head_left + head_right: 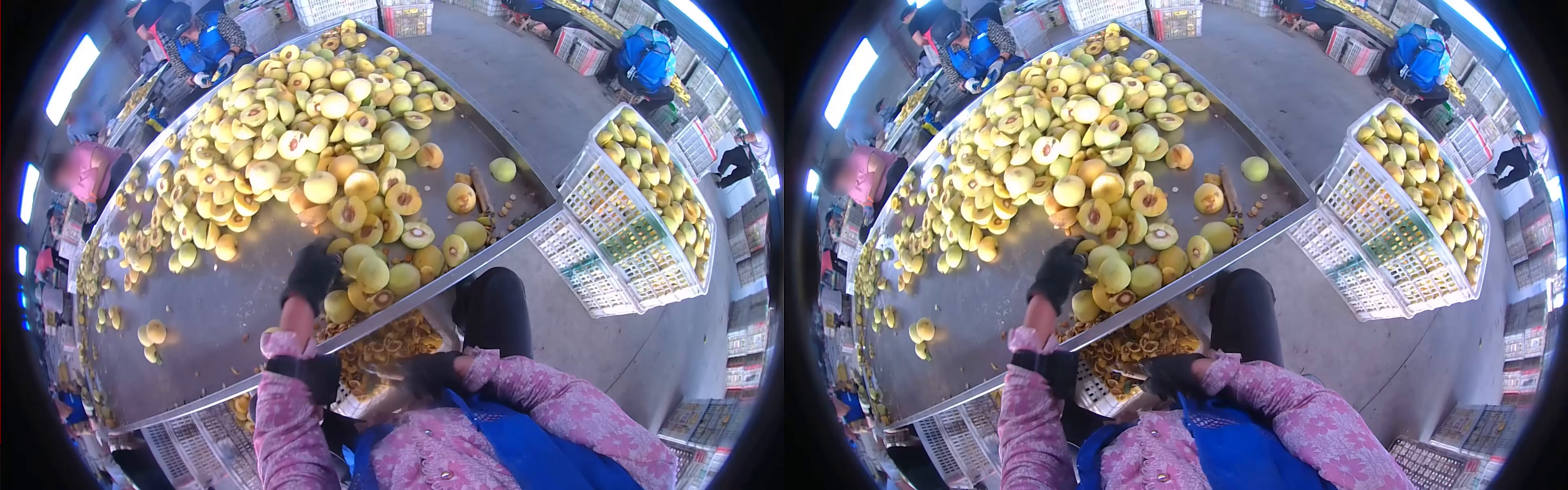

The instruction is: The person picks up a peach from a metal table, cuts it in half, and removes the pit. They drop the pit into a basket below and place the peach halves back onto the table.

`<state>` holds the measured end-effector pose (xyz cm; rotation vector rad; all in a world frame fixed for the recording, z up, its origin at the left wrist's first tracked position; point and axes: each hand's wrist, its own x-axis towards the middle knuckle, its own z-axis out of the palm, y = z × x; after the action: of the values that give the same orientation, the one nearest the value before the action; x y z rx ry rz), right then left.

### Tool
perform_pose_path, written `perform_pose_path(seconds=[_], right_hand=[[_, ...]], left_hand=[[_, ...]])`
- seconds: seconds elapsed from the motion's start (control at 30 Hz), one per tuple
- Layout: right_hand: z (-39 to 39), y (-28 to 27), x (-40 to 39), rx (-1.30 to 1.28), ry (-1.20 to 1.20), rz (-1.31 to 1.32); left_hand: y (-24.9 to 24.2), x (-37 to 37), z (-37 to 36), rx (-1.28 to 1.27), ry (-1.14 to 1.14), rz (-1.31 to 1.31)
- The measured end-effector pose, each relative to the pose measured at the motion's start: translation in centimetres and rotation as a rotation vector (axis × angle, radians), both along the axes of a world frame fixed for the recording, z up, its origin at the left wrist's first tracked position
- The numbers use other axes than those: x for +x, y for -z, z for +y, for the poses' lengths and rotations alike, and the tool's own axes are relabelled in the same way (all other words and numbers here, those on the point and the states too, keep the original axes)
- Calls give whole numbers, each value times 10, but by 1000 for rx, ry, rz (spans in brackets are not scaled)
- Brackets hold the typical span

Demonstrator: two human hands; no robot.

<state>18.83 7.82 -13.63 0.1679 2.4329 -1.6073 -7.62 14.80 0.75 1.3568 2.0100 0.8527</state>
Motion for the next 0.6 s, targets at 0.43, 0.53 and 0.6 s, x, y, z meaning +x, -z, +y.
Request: perform_pose_path(seconds=[0.43, 0.53, 0.6], right_hand=[[27, -126, 0, -388, 254, 111], [37, -169, -1, -515, 269, 37], [40, -193, -3, -364, 208, 98]], left_hand=[[-14, 8, -60, 264, -396, -1363], [-8, 13, -90, 349, -279, -388], [-32, 32, -106, 460, -451, -1626]])
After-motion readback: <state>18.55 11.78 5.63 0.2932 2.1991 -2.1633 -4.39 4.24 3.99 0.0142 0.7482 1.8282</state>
